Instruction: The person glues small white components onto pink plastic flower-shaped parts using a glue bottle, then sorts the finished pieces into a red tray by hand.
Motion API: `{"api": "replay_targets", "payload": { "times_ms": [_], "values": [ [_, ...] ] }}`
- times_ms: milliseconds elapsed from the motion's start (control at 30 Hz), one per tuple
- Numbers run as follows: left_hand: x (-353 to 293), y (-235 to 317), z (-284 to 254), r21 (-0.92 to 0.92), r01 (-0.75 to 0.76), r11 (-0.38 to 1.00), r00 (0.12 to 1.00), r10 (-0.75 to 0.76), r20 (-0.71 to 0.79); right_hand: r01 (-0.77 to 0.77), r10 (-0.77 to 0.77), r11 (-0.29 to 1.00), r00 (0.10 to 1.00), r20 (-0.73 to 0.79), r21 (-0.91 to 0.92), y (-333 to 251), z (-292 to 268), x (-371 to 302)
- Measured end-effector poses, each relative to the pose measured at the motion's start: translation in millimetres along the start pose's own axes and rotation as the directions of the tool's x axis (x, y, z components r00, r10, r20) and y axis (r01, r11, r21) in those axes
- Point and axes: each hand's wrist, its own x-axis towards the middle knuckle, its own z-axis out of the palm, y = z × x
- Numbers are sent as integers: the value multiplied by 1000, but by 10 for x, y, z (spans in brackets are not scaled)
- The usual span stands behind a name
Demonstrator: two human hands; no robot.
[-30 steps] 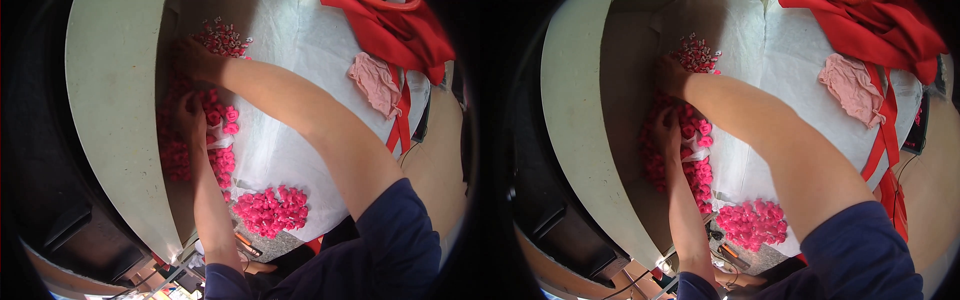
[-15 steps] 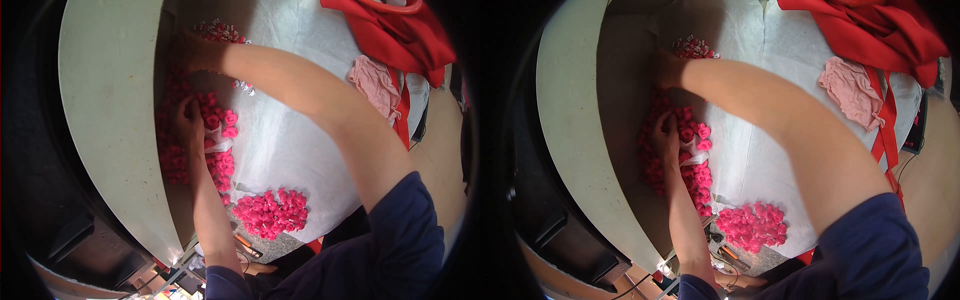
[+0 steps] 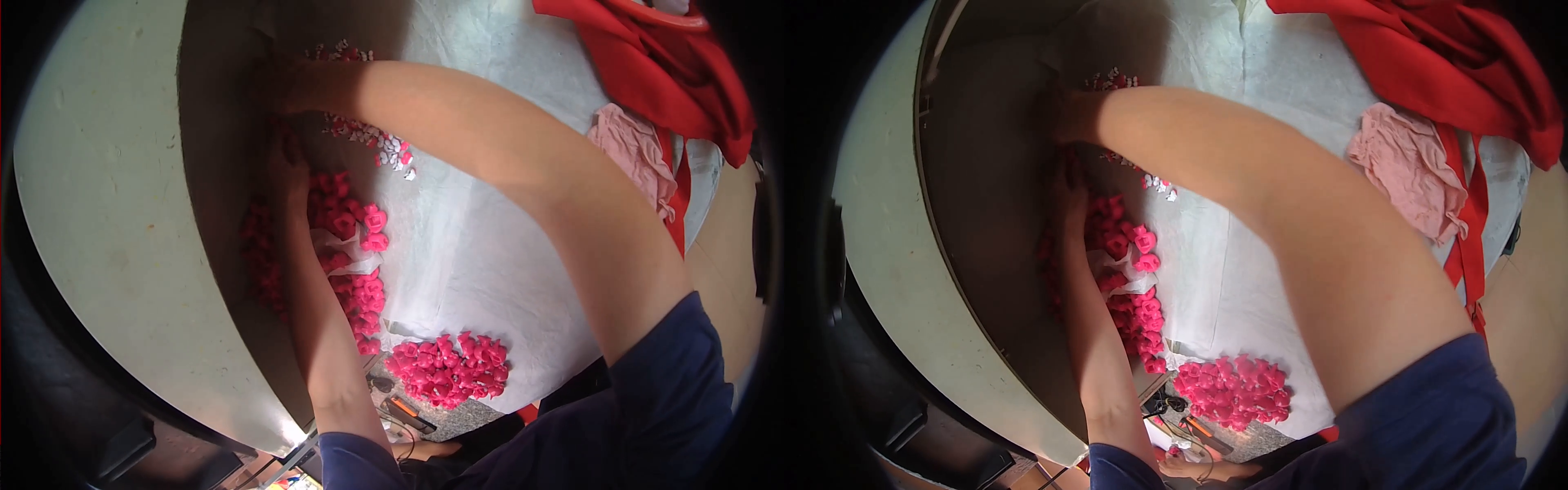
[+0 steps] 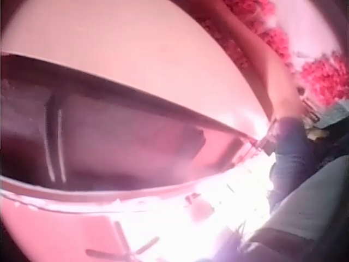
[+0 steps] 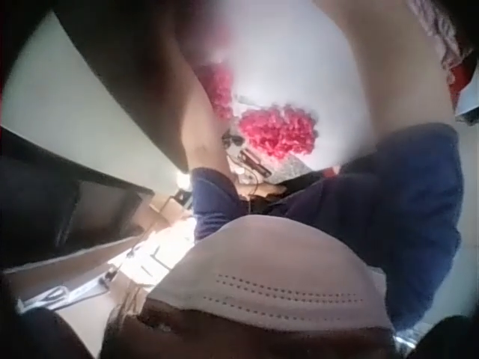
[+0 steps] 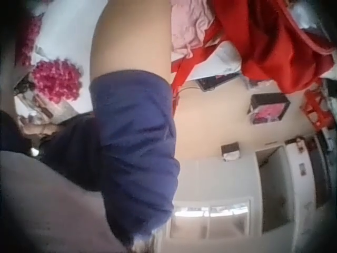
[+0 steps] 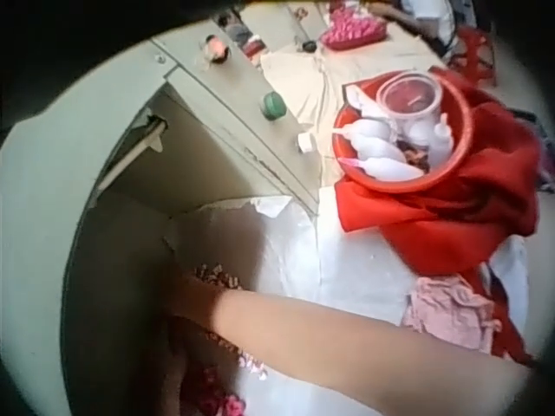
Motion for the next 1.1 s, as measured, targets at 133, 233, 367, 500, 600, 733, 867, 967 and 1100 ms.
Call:
{"api": "replay_targets", "payload": {
  "times_ms": [133,233,367,500,600,733,867,967,1100],
  "values": [
    [-71,-5,23,17,96,995,995,-96,13,-97,97,995,993,69,-7,-146,289,227],
    [-75,32,144,-46,-13,999,1000,12,-21,-180,132,976,938,-319,-124,-175,816,168],
    [-208,-170,43,-113,37,993,999,-36,11,-68,82,991,990,118,-115,-477,561,287],
    [-144,-63,84,-130,7,991,1000,-7,3,-194,195,980,980,48,-33,-355,497,232],
    [-213,-100,76,-49,163,985,986,-161,41,-228,219,970,970,104,85,-245,254,190],
    [-205,-54,-19,-142,163,976,987,-162,19,-149,64,969,923,379,199,252,-422,-24],
    [-159,94,-61,-265,177,948,982,-186,-8,-80,50,971,989,138,223,323,43,281],
    [-157,128,-75,-231,181,956,982,-189,-12,-289,271,940,955,117,184,62,340,347],
    [-143,173,-124,-174,199,964,976,-211,-51,-97,97,995,987,-129,12,-59,521,174]
  ]
}}
